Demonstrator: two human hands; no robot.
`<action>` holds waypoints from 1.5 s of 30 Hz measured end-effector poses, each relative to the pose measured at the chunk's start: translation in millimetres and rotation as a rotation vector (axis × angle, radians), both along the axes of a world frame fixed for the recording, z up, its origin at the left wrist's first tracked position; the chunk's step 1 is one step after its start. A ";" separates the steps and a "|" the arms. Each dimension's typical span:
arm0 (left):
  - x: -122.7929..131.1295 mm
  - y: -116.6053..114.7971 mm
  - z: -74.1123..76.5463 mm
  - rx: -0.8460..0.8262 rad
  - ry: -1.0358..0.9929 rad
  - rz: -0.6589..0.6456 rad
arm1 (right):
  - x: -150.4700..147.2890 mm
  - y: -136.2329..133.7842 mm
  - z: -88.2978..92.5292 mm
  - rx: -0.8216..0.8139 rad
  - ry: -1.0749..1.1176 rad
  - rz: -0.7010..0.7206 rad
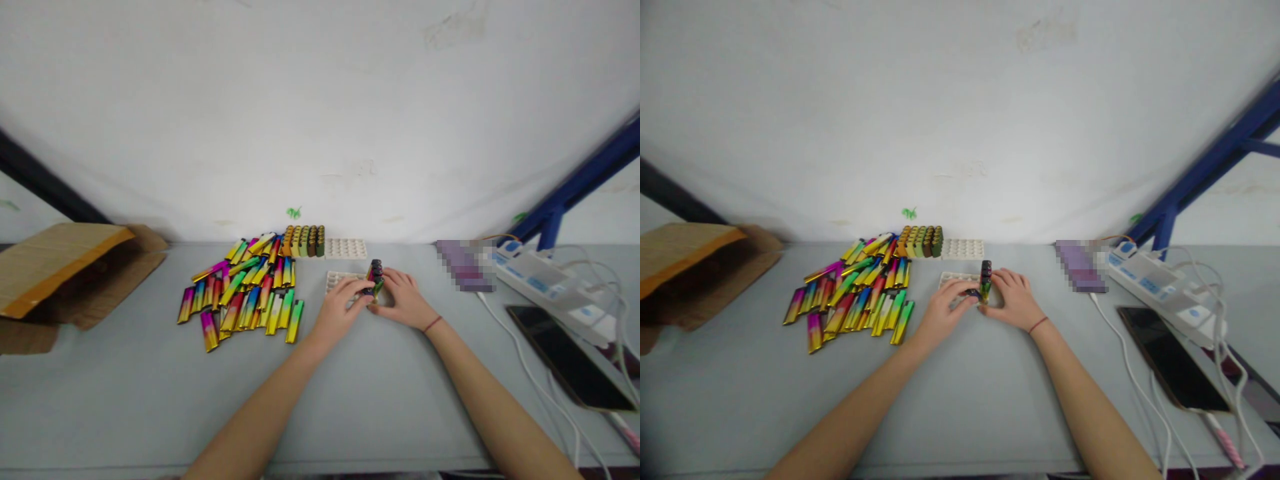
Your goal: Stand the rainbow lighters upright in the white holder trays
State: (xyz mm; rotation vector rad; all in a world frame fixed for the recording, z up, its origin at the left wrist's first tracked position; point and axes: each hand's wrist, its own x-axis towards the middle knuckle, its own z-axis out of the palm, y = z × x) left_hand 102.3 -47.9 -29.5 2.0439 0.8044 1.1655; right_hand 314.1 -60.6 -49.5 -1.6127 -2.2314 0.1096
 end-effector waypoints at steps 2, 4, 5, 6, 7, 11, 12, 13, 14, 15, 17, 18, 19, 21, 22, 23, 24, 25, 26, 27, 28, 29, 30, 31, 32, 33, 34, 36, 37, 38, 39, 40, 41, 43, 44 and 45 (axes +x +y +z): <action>1.3 -0.3 -1.2 0.013 0.003 -0.010 | 0.0 0.1 -0.1 -0.004 -0.005 -0.003; 3.1 0.0 -3.7 0.019 0.012 -0.021 | 0.0 0.1 -0.1 -0.008 -0.009 -0.009; 4.2 0.3 -5.4 0.014 0.012 -0.020 | 0.0 0.2 -0.1 -0.009 -0.009 -0.010; 5.4 0.8 -7.1 0.001 0.009 -0.009 | 0.1 0.3 0.0 -0.011 -0.007 -0.010; 6.5 1.3 -8.7 -0.017 0.006 0.010 | 0.1 0.4 0.1 -0.012 -0.005 -0.009; 9.1 3.2 -10.0 0.006 0.064 0.071 | 0.3 0.6 0.8 -0.013 0.002 -0.006; 9.2 3.3 -9.0 0.048 0.092 0.066 | 0.3 0.6 0.9 -0.014 0.003 -0.005; 9.0 3.2 -7.8 0.095 0.116 0.059 | 0.3 0.7 1.0 -0.015 0.003 -0.004; 8.6 2.9 -6.4 0.140 0.135 0.052 | 0.3 0.7 1.1 -0.016 0.003 -0.003; 8.2 2.5 -5.0 0.178 0.153 0.045 | 0.3 0.7 1.0 -0.016 0.001 -0.001; 7.1 1.4 -2.5 0.229 0.189 0.035 | 0.3 0.8 0.7 -0.012 -0.002 0.002; 6.6 0.8 -1.4 0.248 0.210 0.030 | 0.3 0.8 0.5 -0.008 -0.004 0.003; 6.0 0.3 -0.5 0.264 0.232 0.023 | 0.3 0.7 0.3 -0.004 -0.006 0.002; 5.0 -0.7 1.1 0.295 0.276 0.015 | 0.2 0.6 -0.3 0.002 -0.009 -0.002; 4.5 -1.0 1.6 0.308 0.295 0.013 | 0.1 0.6 -0.5 0.003 -0.008 -0.004; 4.0 -1.3 2.0 0.316 0.310 0.013 | 0.1 0.5 -0.7 0.004 -0.007 -0.006; 3.6 -1.5 2.2 0.318 0.323 0.015 | 0.1 0.5 -0.9 0.005 -0.005 -0.007; 3.2 -1.7 2.4 0.316 0.332 0.021 | 0.1 0.5 -1.0 0.005 -0.005 -0.007; 2.8 -1.8 2.7 0.312 0.339 0.030 | 0.1 0.5 -1.0 0.004 -0.005 -0.008; 2.3 -2.0 3.2 0.309 0.346 0.037 | 0.2 0.5 -0.9 0.003 -0.006 -0.008; 1.7 -2.1 4.4 0.309 0.354 0.041 | 0.1 0.5 -0.8 0.001 -0.008 -0.008; 0.8 -2.3 6.5 0.309 0.366 0.040 | 0.1 0.5 -0.6 -0.002 -0.010 -0.007; -0.5 -2.4 9.6 0.305 0.385 0.035 | -0.1 0.4 -0.4 -0.004 -0.012 -0.008; -2.5 -2.4 14.1 0.291 0.414 0.038 | -0.2 0.3 -0.1 -0.004 -0.014 -0.010; -5.5 -2.1 19.8 0.257 0.456 0.058 | -0.5 0.1 0.1 -0.002 -0.016 -0.014; -9.8 -1.5 26.6 0.201 0.513 0.099 | -0.7 0.0 0.3 0.001 -0.018 -0.017; -15.5 -0.3 34.2 0.126 0.583 0.168 | -0.9 -0.1 0.4 0.004 -0.019 -0.020; -31.4 3.5 49.6 -0.054 0.752 0.335 | -1.2 -0.2 0.6 0.009 -0.018 -0.020; -41.2 6.2 56.5 -0.119 0.839 0.407 | -1.3 -0.1 0.7 0.009 -0.017 -0.017; -51.6 9.2 62.4 -0.186 0.915 0.461 | -1.3 0.0 0.7 0.009 -0.015 -0.014; -62.2 12.3 66.9 -0.264 0.982 0.493 | -1.2 0.1 0.7 0.009 -0.013 -0.012; -72.1 15.3 70.1 -0.337 1.041 0.501 | -1.1 0.2 0.7 0.007 -0.012 -0.010; -81.0 18.0 72.0 -0.394 1.084 0.498 | -1.1 0.3 0.7 0.006 -0.011 -0.010; -93.5 21.5 72.9 -0.483 1.124 0.456 | -1.0 0.4 0.7 0.003 -0.010 -0.012; -96.8 22.2 72.3 -0.509 1.124 0.437 | -1.0 0.3 0.7 0.003 -0.009 -0.015; -98.3 22.2 71.5 -0.526 1.119 0.422 | -1.1 0.2 0.8 0.004 -0.009 -0.017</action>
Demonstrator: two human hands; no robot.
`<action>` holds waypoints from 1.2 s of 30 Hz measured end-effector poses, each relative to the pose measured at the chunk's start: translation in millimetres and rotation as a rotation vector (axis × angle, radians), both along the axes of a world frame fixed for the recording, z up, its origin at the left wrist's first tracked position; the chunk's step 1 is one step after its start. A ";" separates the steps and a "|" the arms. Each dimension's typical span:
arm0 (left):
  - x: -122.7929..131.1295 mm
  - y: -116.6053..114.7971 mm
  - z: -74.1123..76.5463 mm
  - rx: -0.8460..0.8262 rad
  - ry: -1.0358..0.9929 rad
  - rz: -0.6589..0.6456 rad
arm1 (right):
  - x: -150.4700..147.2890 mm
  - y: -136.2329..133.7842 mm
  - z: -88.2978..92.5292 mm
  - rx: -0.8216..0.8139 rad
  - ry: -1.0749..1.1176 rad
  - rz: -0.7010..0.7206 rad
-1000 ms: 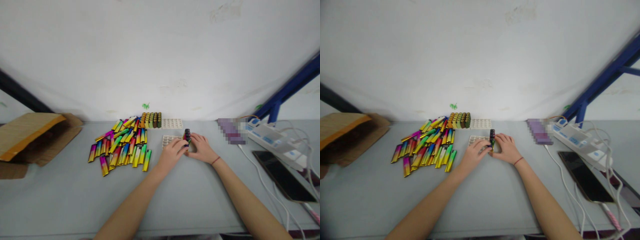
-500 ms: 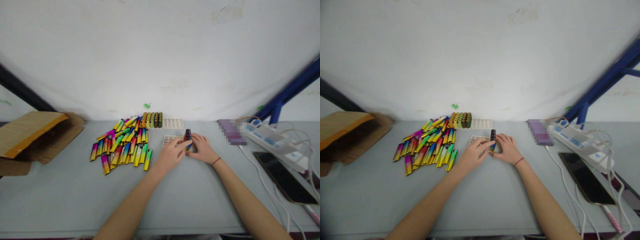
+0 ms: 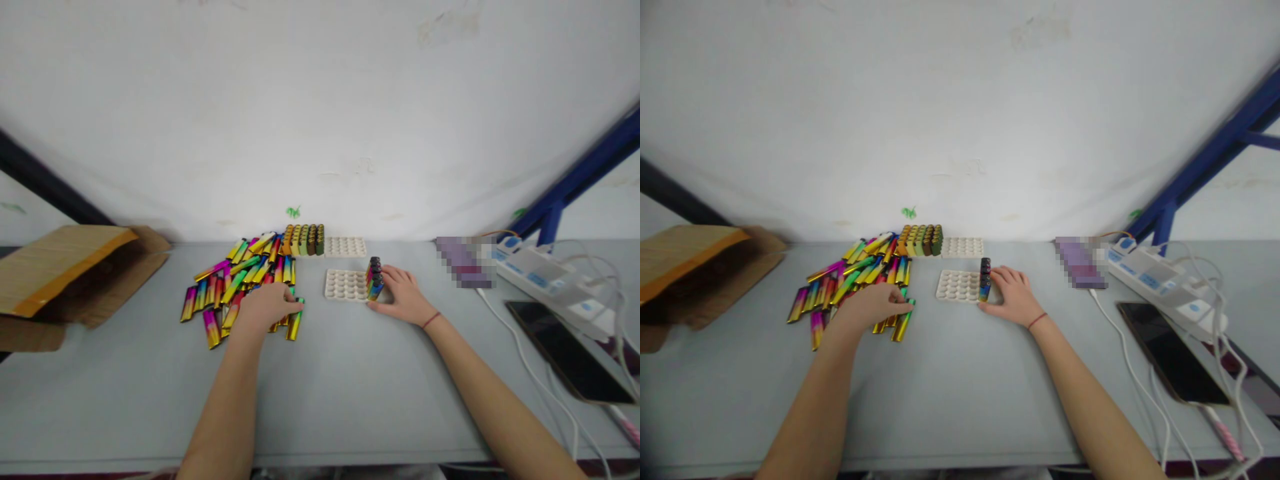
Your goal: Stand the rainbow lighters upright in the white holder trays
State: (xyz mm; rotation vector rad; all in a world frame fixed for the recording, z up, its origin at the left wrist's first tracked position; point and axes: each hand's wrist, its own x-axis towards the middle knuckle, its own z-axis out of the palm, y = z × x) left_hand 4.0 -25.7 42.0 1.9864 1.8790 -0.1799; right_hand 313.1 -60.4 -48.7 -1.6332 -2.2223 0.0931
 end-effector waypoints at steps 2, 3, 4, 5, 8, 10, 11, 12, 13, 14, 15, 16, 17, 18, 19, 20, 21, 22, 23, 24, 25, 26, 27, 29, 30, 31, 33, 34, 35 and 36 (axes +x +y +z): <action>1.6 -1.7 -1.9 -0.008 -0.014 -0.009 | -0.1 -0.3 0.1 0.002 0.002 0.000; 3.9 -3.1 -2.8 -0.007 -0.015 -0.018 | -0.1 -0.4 0.2 0.002 0.003 0.001; 6.6 -4.5 -3.5 -0.006 -0.011 -0.031 | -0.2 -0.6 0.4 0.001 0.004 0.003; 9.6 -5.8 -4.1 -0.003 -0.003 -0.050 | -0.2 -0.7 0.5 0.000 0.003 0.004; 17.2 -7.7 -6.0 0.032 0.002 -0.112 | 0.1 -0.9 0.5 0.000 -0.007 0.002; 20.3 -6.1 -8.9 0.084 -0.056 -0.115 | 0.4 -1.0 0.2 0.001 -0.013 -0.003; 21.3 -4.2 -11.2 0.118 -0.111 -0.092 | 0.6 -1.0 0.0 0.002 -0.015 -0.005; 22.1 -1.8 -14.0 0.155 -0.179 -0.051 | 0.7 -1.0 -0.2 0.003 -0.016 -0.006; 22.8 1.2 -17.3 0.192 -0.258 -0.001 | 0.9 -1.0 -0.5 0.006 -0.016 -0.006; 23.7 4.4 -20.9 0.225 -0.348 0.054 | 1.1 -1.0 -0.7 0.010 -0.015 -0.004; 24.9 7.5 -24.5 0.249 -0.448 0.112 | 1.2 -1.0 -0.8 0.015 -0.014 -0.003; 26.5 10.3 -28.0 0.259 -0.562 0.175 | 1.3 -1.0 -1.0 0.019 -0.013 -0.002; 28.5 12.6 -31.0 0.248 -0.694 0.247 | 1.4 -1.0 -1.1 0.023 -0.012 0.000; 31.0 14.2 -33.4 0.213 -0.838 0.328 | 1.5 -1.0 -1.2 0.026 -0.013 0.002; 33.8 15.0 -35.1 0.162 -0.982 0.413 | 1.6 -1.0 -1.2 0.028 -0.015 0.003; 36.8 15.1 -36.1 0.105 -1.113 0.491 | 1.6 -1.0 -1.3 0.030 -0.017 0.003; 39.9 14.5 -36.5 0.051 -1.223 0.553 | 1.7 -1.1 -1.4 0.031 -0.019 0.003; 43.0 13.4 -36.3 0.011 -1.306 0.592 | 1.7 -1.2 -1.5 0.031 -0.021 0.003; 45.9 12.1 -35.7 -0.011 -1.366 0.608 | 1.7 -1.2 -1.6 0.029 -0.022 0.002; 48.7 10.7 -34.8 -0.022 -1.410 0.611 | 1.8 -1.3 -1.6 0.026 -0.023 0.001; 51.2 9.4 -33.8 -0.026 -1.447 0.611 | 1.8 -1.4 -1.6 0.023 -0.025 -0.001; 53.4 8.3 -32.7 -0.034 -1.483 0.617 | 1.8 -1.5 -1.6 0.019 -0.026 -0.002; 55.3 7.5 -31.8 -0.047 -1.516 0.636 | 1.8 -1.5 -1.5 0.017 -0.026 -0.003; 58.1 6.5 -30.5 -0.068 -1.575 0.683 | 1.8 -1.5 -1.4 0.016 -0.027 -0.005; 59.1 6.2 -30.4 -0.077 -1.592 0.700 | 1.8 -1.4 -1.5 0.017 -0.029 -0.006; 59.9 6.0 -30.8 -0.082 -1.601 0.709 | 1.9 -1.4 -1.6 0.019 -0.030 -0.006; 61.1 6.0 -33.1 -0.075 -1.597 0.704 | 2.2 -1.1 -2.2 0.023 -0.034 -0.006; 61.7 6.2 -35.1 -0.065 -1.591 0.697 | 2.5 -1.0 -2.7 0.023 -0.035 -0.006; 62.3 6.5 -37.5 -0.054 -1.591 0.688 | 2.8 -0.9 -3.1 0.024 -0.035 -0.006; 62.9 7.1 -40.4 -0.038 -1.596 0.678 | 3.2 -0.8 -3.6 0.025 -0.034 -0.005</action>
